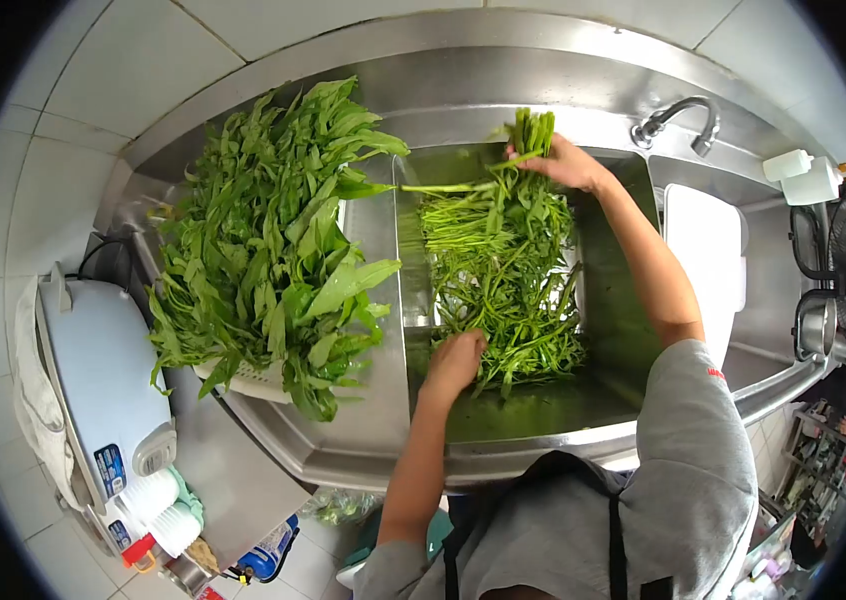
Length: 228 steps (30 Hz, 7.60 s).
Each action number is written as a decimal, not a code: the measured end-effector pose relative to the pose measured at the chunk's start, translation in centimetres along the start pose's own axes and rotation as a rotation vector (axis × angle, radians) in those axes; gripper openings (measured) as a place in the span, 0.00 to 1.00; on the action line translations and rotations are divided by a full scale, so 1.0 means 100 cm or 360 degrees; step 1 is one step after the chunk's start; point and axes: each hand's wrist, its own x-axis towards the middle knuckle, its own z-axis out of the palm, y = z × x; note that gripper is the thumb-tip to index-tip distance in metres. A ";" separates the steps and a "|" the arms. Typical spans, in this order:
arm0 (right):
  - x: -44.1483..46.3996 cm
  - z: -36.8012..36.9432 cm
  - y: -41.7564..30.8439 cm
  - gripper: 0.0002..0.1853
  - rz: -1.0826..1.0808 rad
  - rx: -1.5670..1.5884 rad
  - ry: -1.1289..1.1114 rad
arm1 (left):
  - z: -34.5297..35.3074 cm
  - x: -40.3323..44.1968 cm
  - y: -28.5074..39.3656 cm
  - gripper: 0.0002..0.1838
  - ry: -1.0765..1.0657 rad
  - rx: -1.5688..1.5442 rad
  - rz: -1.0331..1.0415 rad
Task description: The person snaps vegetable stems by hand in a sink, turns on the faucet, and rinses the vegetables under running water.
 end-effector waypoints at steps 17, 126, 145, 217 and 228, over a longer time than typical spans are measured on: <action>-0.076 -0.030 -0.129 0.13 -0.0145 0.0323 -0.0202 | -0.074 0.108 0.056 0.38 0.0261 -0.1930 -0.0044; -0.081 -0.001 -0.035 0.17 0.0602 0.0070 0.0664 | -0.043 0.034 0.107 0.17 0.0152 -0.0297 -0.0071; -0.114 0.043 -0.037 0.15 0.0506 0.0449 0.0591 | -0.022 0.037 0.113 0.12 0.0720 -0.0664 0.0323; -0.143 0.051 -0.022 0.23 0.0990 0.0294 0.0130 | -0.011 -0.005 0.130 0.19 0.0509 0.0334 0.0232; -0.183 0.032 -0.072 0.56 0.0805 0.0279 -0.0202 | -0.017 0.009 0.122 0.17 0.0576 0.0408 0.0609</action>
